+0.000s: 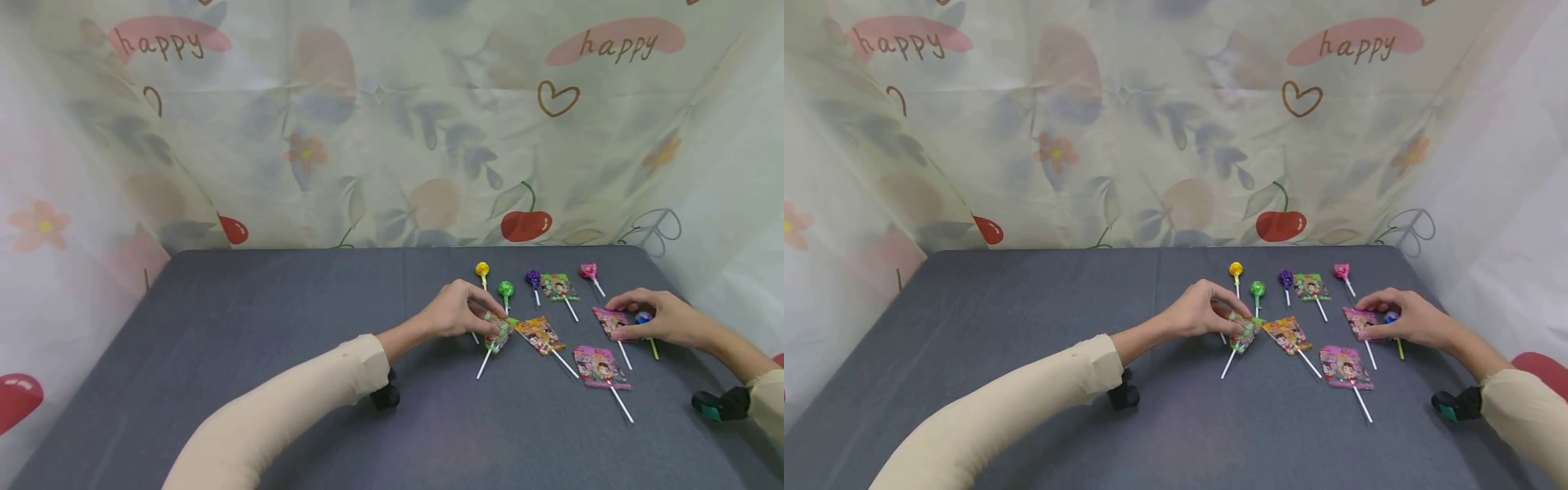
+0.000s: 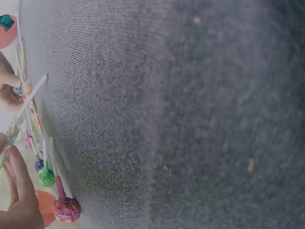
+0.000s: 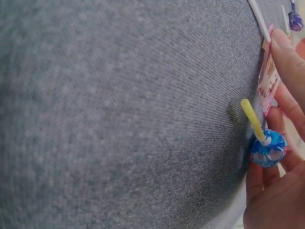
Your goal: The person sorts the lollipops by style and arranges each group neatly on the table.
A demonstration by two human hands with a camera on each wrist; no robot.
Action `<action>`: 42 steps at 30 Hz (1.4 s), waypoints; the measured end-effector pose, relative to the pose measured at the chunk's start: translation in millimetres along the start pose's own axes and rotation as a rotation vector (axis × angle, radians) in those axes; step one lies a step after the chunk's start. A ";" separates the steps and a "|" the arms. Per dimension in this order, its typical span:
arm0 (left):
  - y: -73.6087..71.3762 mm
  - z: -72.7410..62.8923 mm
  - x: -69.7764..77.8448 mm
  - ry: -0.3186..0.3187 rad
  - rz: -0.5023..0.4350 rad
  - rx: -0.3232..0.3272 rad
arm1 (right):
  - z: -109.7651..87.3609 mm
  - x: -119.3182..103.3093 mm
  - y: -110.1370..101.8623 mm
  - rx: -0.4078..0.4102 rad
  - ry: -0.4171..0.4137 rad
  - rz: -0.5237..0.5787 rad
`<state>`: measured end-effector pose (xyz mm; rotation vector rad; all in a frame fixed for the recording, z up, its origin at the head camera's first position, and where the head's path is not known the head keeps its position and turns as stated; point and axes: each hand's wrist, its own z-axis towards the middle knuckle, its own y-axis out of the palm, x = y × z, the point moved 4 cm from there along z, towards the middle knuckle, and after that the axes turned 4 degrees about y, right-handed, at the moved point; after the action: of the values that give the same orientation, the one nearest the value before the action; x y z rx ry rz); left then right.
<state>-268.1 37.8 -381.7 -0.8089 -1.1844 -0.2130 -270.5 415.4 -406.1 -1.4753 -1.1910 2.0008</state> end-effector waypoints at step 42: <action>-106.4 -113.5 -26.6 -0.109 -0.306 0.268 | 0.2 -0.9 0.6 0.018 -0.018 -0.013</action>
<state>-252.8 -119.1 -373.3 -0.4068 -1.4043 -0.2573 -270.2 414.4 -406.0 -1.4402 -1.1837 2.0158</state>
